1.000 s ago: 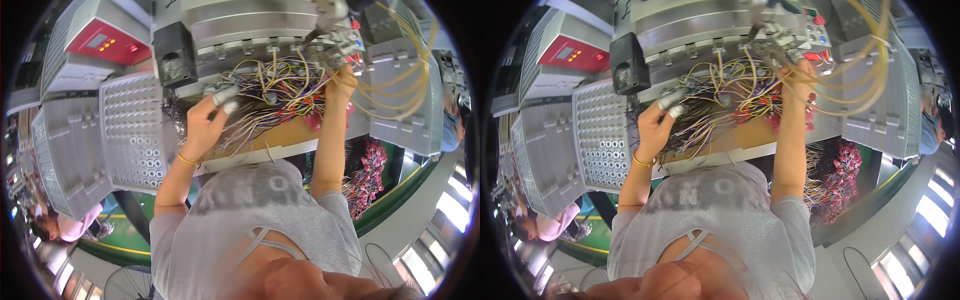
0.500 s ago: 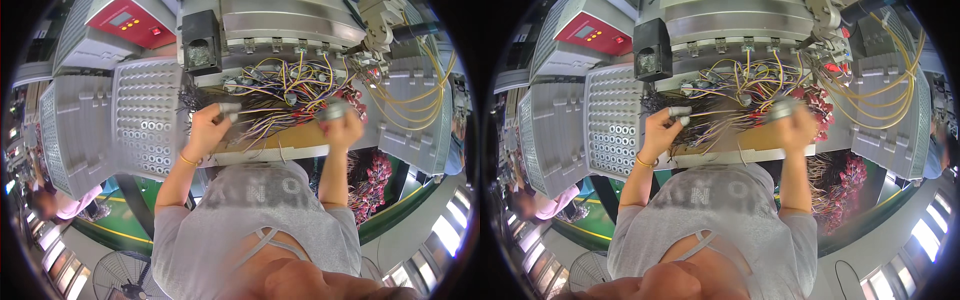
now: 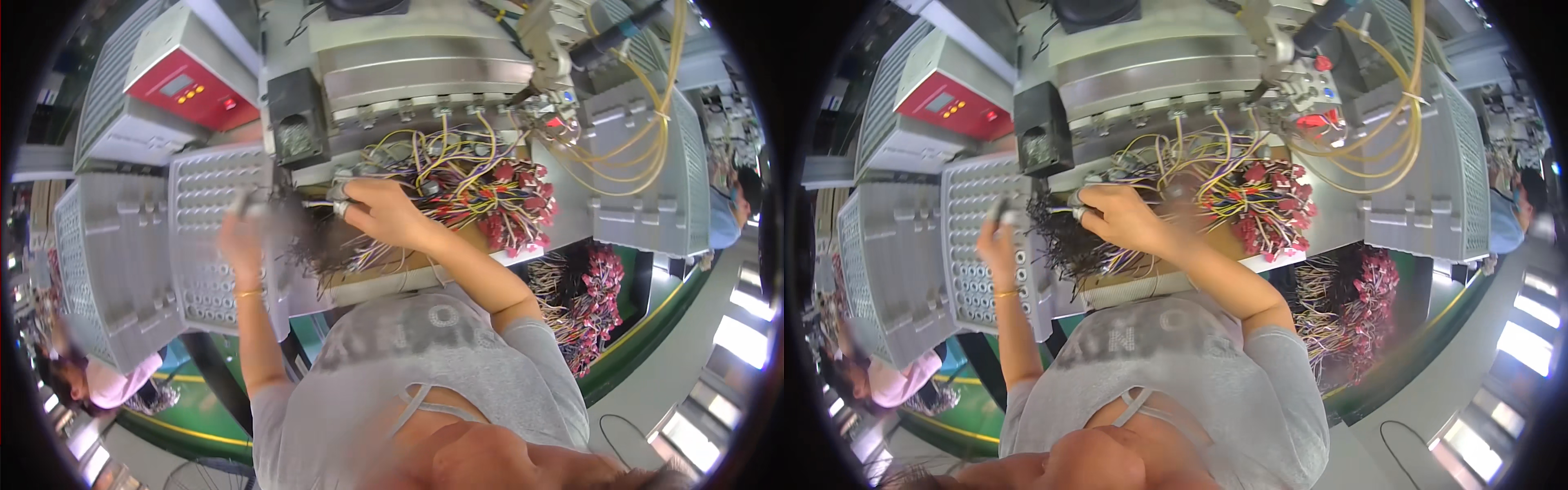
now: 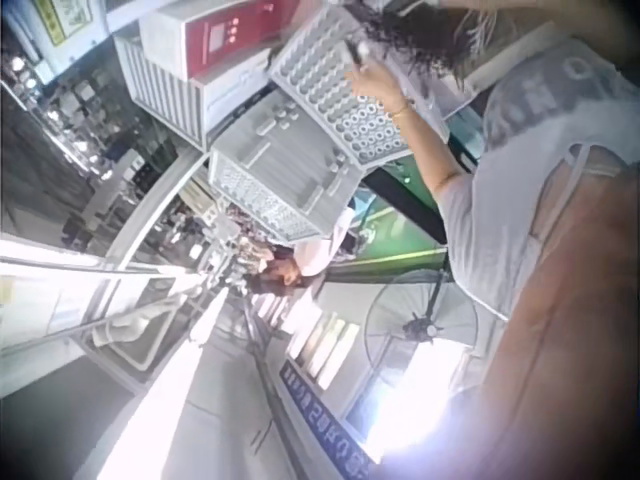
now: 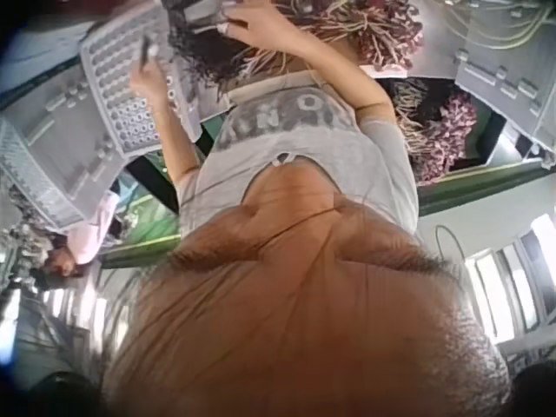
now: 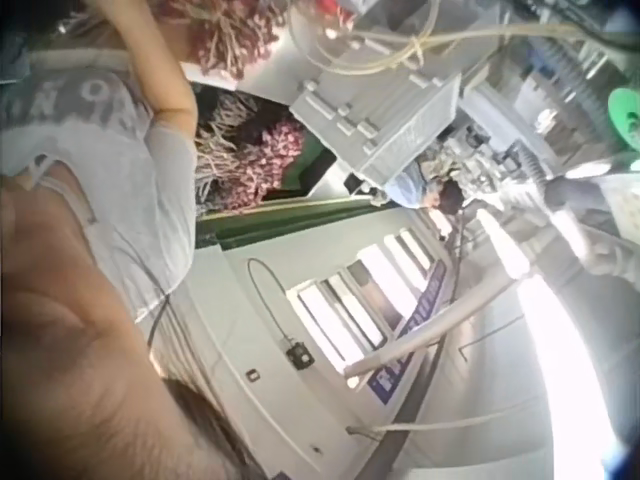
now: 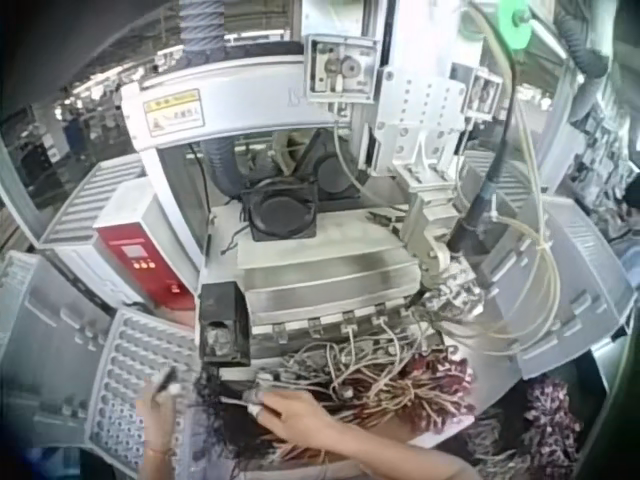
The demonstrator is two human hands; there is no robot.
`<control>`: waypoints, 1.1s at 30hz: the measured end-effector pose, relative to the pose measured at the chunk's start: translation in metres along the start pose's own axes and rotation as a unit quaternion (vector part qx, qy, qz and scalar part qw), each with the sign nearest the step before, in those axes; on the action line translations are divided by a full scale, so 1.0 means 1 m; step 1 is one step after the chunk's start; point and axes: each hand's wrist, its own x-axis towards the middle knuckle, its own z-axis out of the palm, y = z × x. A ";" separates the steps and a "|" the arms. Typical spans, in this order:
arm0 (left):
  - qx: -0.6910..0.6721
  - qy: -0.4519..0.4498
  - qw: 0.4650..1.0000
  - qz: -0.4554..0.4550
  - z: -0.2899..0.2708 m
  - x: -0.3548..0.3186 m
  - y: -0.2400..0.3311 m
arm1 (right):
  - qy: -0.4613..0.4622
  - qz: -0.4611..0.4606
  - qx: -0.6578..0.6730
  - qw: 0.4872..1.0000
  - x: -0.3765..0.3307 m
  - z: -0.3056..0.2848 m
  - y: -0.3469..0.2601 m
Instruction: The person assembles wire harnesses by picking connector components from a tray, fitting them onto wire ends by hand, and inserting the wire connectors into a machine.
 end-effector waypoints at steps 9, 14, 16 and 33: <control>0.524 0.080 0.847 -0.043 -0.039 -0.063 -0.137 | 0.003 0.102 0.118 0.988 -0.003 -0.006 -0.005; 0.162 0.108 0.977 -0.091 -0.040 -0.038 -0.104 | 0.005 0.136 0.054 0.989 -0.005 -0.011 -0.015; -0.118 0.090 0.981 -0.127 -0.028 -0.024 -0.057 | 0.018 0.112 0.083 0.990 -0.004 -0.011 -0.022; -0.545 -0.219 0.802 -0.106 0.018 -0.035 0.103 | 0.042 0.166 0.173 0.970 -0.007 -0.012 -0.030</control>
